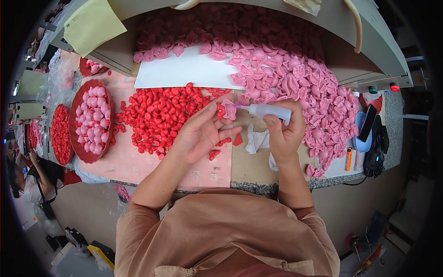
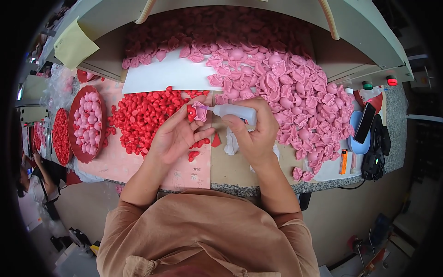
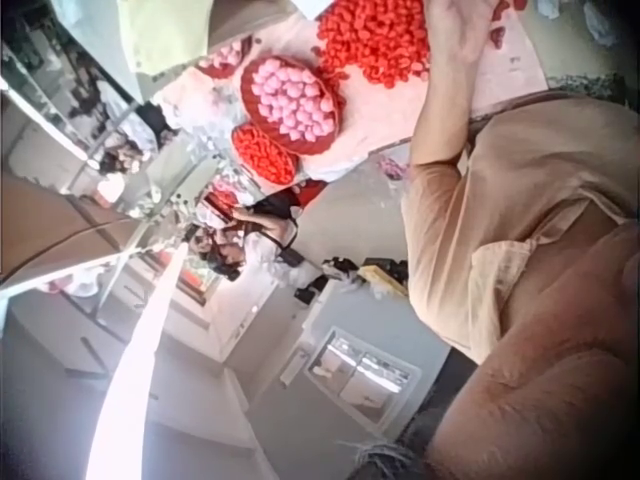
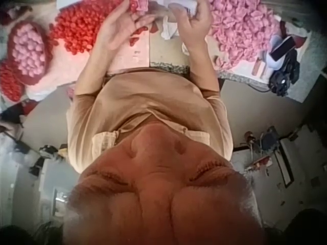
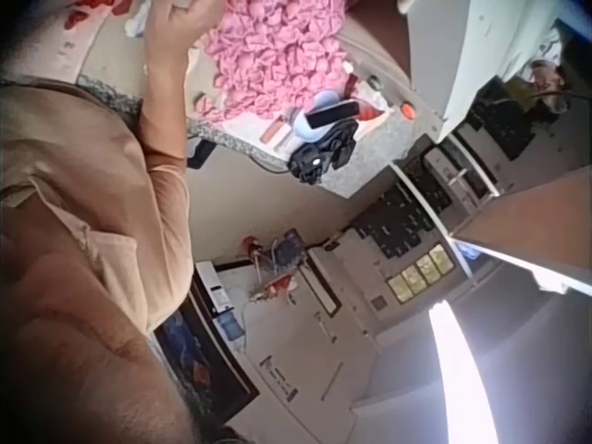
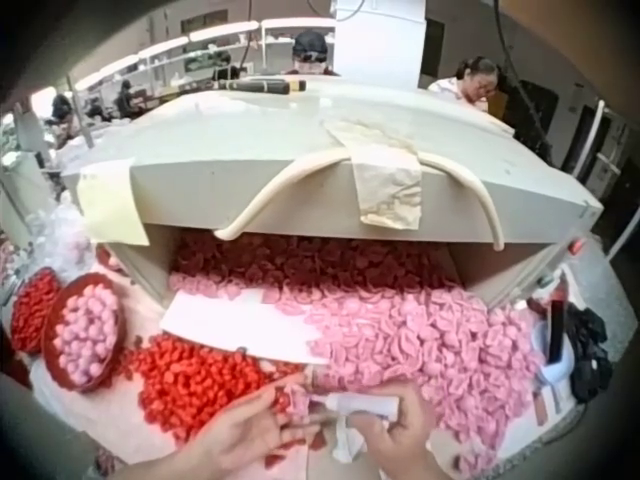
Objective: Assembling small pink and red plastic toy components at a factory workbench.
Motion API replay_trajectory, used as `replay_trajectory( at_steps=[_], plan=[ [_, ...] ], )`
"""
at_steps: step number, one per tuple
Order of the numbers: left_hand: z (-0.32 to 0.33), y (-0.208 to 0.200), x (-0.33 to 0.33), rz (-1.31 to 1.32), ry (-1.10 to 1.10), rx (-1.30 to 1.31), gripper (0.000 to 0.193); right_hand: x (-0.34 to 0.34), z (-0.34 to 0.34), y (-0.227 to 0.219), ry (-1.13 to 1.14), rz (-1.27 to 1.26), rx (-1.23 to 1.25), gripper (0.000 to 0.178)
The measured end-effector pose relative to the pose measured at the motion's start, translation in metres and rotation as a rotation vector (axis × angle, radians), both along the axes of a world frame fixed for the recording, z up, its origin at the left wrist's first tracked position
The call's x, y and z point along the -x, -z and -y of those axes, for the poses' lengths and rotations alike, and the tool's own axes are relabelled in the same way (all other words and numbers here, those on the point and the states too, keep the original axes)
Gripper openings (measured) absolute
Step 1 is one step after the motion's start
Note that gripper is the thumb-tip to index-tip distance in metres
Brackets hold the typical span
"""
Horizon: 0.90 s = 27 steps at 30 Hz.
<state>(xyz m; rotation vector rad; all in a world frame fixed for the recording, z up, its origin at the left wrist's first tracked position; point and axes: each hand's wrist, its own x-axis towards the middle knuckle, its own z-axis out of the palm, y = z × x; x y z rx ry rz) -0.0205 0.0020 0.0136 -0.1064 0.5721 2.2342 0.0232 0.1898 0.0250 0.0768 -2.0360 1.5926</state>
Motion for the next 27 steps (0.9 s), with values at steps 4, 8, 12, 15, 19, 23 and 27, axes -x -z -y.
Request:
replay_trajectory(
  at_steps=[4,8,12,15,19,23,27],
  plan=[
    [-0.001,-0.002,-0.001,0.012,-0.003,0.012,0.049,0.001,0.001,0.001,0.008,0.006,-0.008,0.028],
    [-0.001,-0.003,-0.001,0.006,0.0,0.019,0.048,0.002,0.001,0.003,0.013,-0.002,-0.016,0.029],
    [-0.001,-0.002,-0.001,0.012,0.002,0.02,0.048,0.002,0.001,0.003,0.02,0.0,-0.059,0.03],
    [0.0,0.0,-0.001,-0.004,0.009,0.004,0.048,0.002,0.001,0.003,0.024,0.001,-0.062,0.03],
    [-0.001,-0.002,0.0,0.005,0.005,0.015,0.048,-0.001,-0.003,0.003,-0.059,0.065,-0.083,0.02],
    [0.0,0.0,0.0,0.003,0.001,0.002,0.048,0.0,-0.002,-0.001,-0.052,0.028,-0.054,0.019],
    [0.002,-0.005,0.002,0.028,-0.034,0.005,0.047,-0.004,-0.001,-0.01,-0.057,0.068,0.07,0.02]
  ],
)
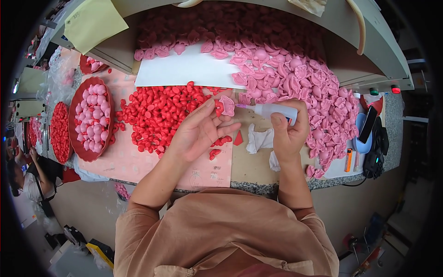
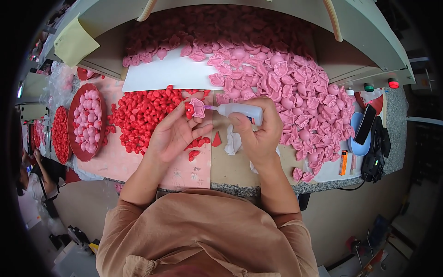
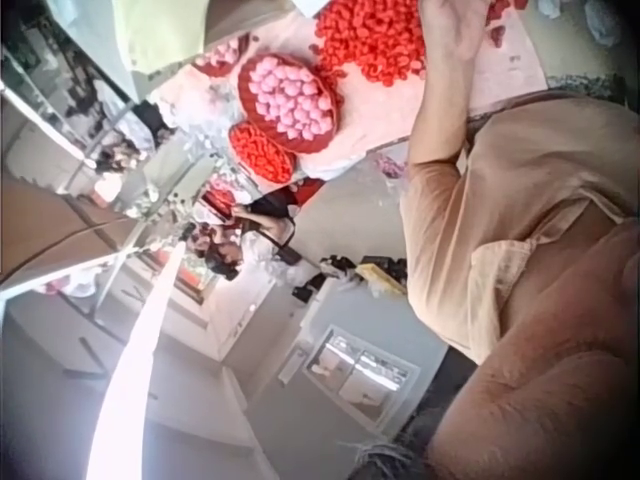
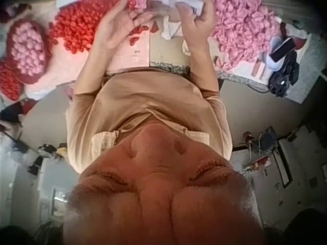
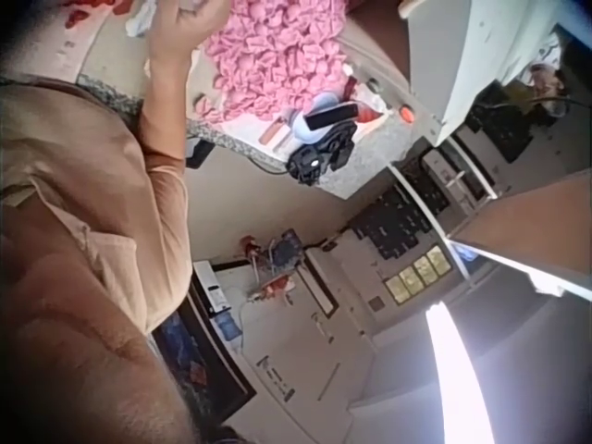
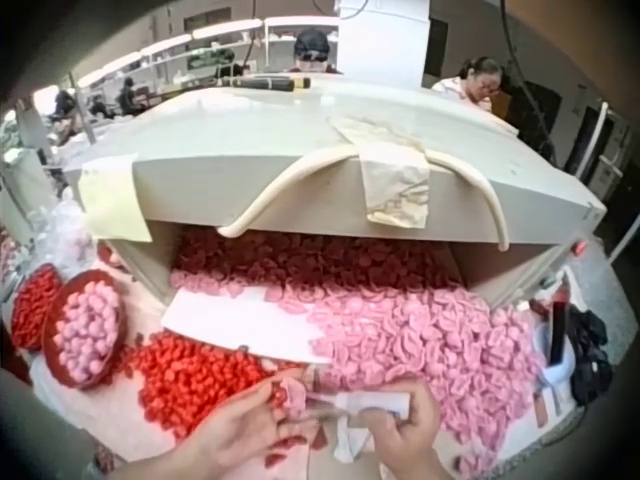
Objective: Assembling small pink and red plastic toy components at a factory workbench.
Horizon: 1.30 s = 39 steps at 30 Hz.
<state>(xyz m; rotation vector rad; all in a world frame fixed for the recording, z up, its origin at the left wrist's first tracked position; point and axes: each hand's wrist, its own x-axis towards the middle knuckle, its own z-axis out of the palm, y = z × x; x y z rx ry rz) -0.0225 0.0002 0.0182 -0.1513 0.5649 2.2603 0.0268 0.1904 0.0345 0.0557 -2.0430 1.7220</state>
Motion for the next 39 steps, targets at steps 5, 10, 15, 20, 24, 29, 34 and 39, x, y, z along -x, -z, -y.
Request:
replay_trajectory(
  at_steps=[5,10,15,20,24,29,34,39],
  plan=[
    [0.004,0.003,0.003,-0.008,-0.058,0.011,0.043,0.002,0.0,0.006,0.05,-0.082,-0.053,0.026],
    [0.003,0.0,0.003,-0.014,-0.078,0.041,0.044,0.002,0.001,0.006,-0.04,-0.029,-0.152,0.019],
    [0.003,0.0,0.003,-0.007,-0.068,0.041,0.045,0.002,0.002,0.007,-0.042,-0.036,-0.151,0.019],
    [0.004,0.003,0.003,-0.022,-0.076,0.02,0.045,0.002,0.001,0.007,-0.05,-0.016,-0.155,0.02],
    [0.002,0.001,0.003,-0.005,-0.087,0.042,0.045,0.003,-0.001,0.008,-0.016,-0.036,-0.104,0.023],
    [0.006,0.0,0.005,-0.073,-0.11,-0.01,0.046,0.008,-0.013,0.005,-0.082,0.055,0.356,0.014],
    [0.018,-0.007,0.012,-0.082,-0.218,0.04,0.046,0.019,-0.005,-0.006,-0.062,0.141,0.399,0.021],
    [0.029,-0.012,0.018,-0.092,-0.3,-0.01,0.045,0.016,0.004,0.002,0.0,0.464,-0.194,0.019]
  ],
)
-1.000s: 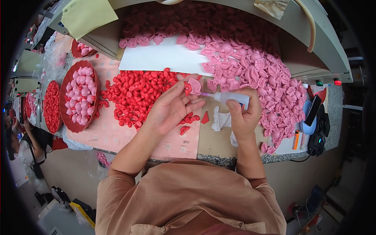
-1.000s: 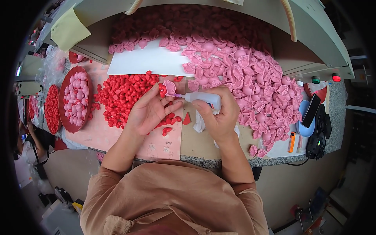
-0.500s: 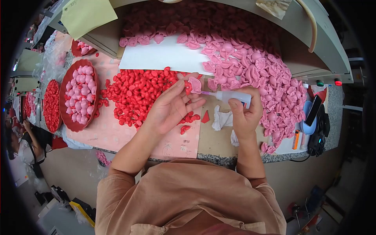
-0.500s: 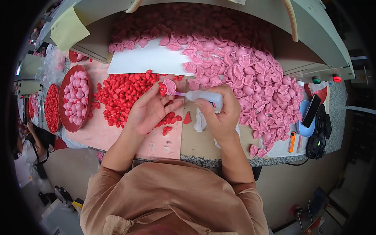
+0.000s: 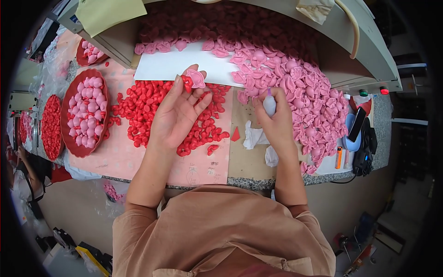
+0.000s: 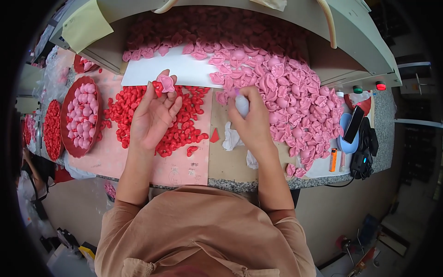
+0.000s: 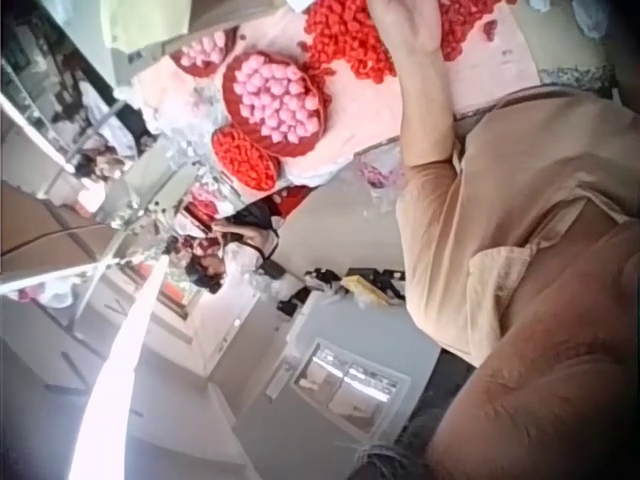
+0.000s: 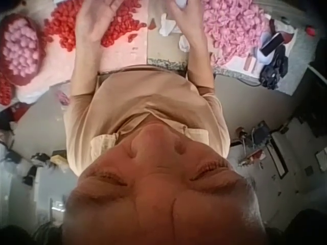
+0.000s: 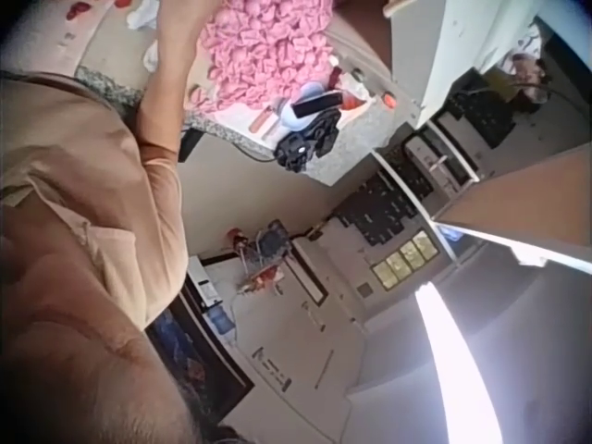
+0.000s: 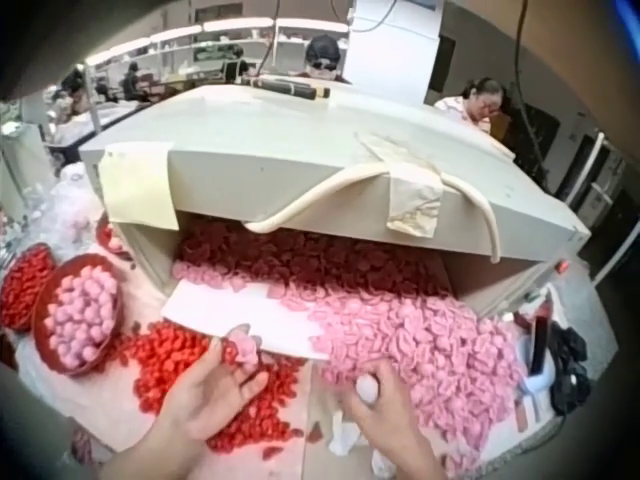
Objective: Assembling small pink and red plastic toy components at a factory workbench.
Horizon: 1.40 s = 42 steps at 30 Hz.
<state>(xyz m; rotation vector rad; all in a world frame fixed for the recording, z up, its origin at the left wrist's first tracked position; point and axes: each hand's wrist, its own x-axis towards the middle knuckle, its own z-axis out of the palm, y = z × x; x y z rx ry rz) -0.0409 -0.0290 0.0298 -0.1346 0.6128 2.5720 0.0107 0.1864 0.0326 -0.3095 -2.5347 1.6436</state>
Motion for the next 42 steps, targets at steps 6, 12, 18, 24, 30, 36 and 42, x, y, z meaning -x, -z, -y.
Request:
replay_trajectory(
  at_steps=[6,12,18,24,30,36,42],
  plan=[
    [0.005,0.002,0.003,-0.005,-0.022,-0.072,0.043,0.004,0.005,0.013,-0.052,-0.345,-0.393,0.019],
    [0.003,0.001,0.002,0.01,-0.017,-0.082,0.043,-0.018,-0.026,0.0,0.175,-0.148,-0.146,0.013],
    [0.005,0.006,0.005,-0.038,-0.004,-0.122,0.046,-0.045,-0.05,-0.004,0.229,-0.123,-0.328,0.01],
    [0.002,0.007,0.002,-0.032,0.045,-0.152,0.045,-0.063,-0.051,0.001,0.178,-0.156,-0.516,0.014],
    [0.0,0.008,0.0,-0.018,0.05,-0.189,0.045,-0.059,-0.044,0.014,0.089,-0.192,-0.632,0.017],
    [0.003,0.011,0.001,-0.022,0.037,-0.157,0.043,-0.061,-0.038,0.009,0.068,-0.136,-0.674,0.015],
    [0.003,0.008,0.0,0.037,0.041,-0.135,0.035,-0.061,-0.04,-0.004,0.142,-0.119,-0.527,0.015]
  ],
)
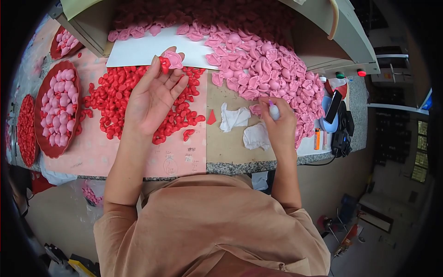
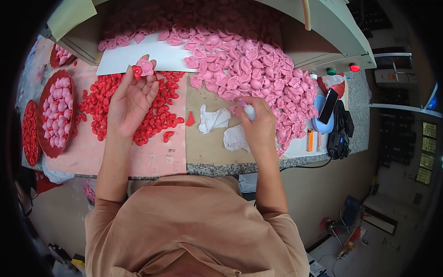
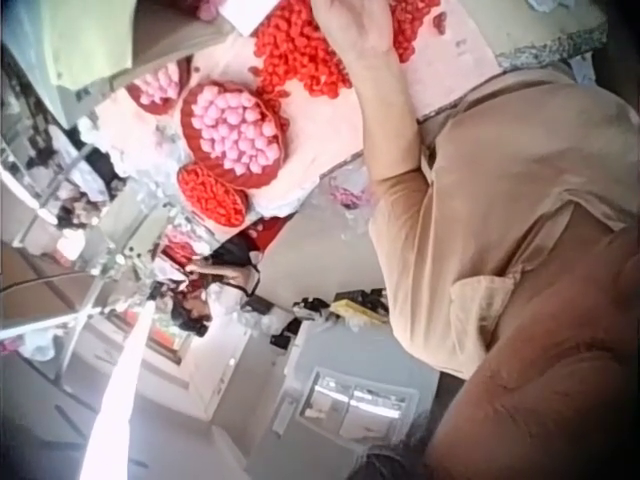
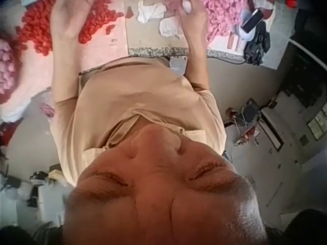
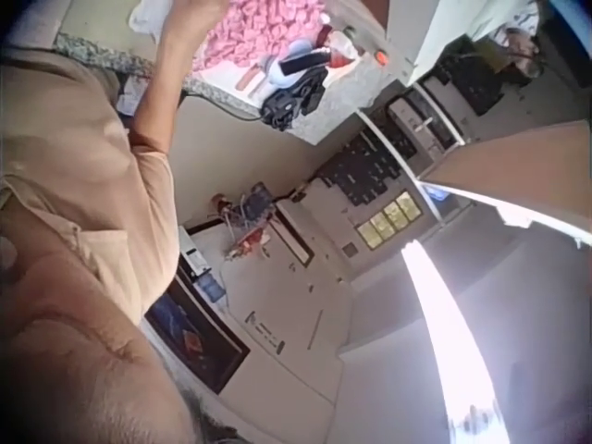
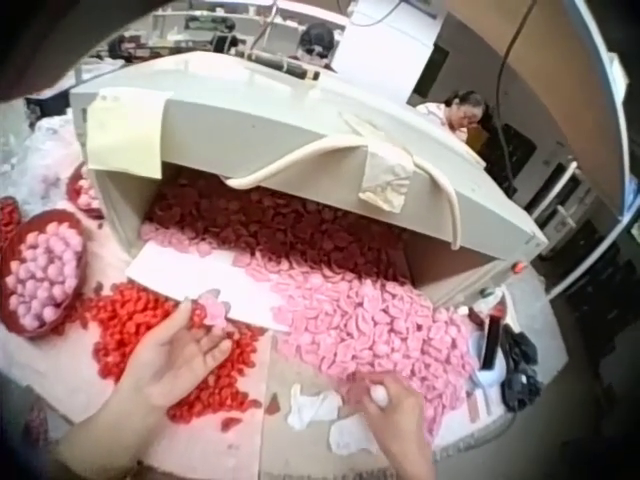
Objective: Assembling small pink and red plastic toy components at a factory workbench.
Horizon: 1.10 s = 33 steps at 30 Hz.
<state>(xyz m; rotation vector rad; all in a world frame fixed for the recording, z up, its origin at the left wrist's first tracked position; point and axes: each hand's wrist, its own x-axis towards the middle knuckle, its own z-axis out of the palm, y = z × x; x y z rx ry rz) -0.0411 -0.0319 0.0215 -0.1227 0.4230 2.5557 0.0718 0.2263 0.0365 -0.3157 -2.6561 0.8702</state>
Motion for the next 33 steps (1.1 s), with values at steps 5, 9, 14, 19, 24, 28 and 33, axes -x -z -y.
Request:
replay_trajectory(
  at_steps=[5,9,14,19,24,28,33],
  plan=[
    [-0.003,-0.002,0.0,-0.009,0.001,0.021,0.037,-0.007,-0.012,-0.001,-0.059,0.062,-0.076,0.018],
    [-0.003,0.0,-0.001,0.001,-0.001,0.019,0.036,-0.009,-0.011,0.006,-0.222,0.14,-0.171,0.026],
    [-0.002,0.001,-0.001,0.003,-0.014,0.026,0.035,-0.015,-0.013,0.009,-0.271,0.216,-0.15,0.028],
    [-0.002,-0.004,-0.005,-0.003,0.006,0.055,0.036,-0.008,0.004,-0.014,-0.186,0.12,-0.066,0.028],
    [-0.003,-0.001,-0.003,0.006,-0.01,0.058,0.034,0.016,0.018,-0.029,-0.423,0.284,-0.03,0.028],
    [-0.002,0.0,-0.001,0.006,-0.02,0.046,0.029,0.041,0.014,-0.035,-0.692,0.485,-0.115,0.028],
    [0.0,0.006,0.003,0.018,-0.031,0.046,0.023,0.059,0.026,-0.02,-0.705,0.446,-0.036,0.03]
  ],
)
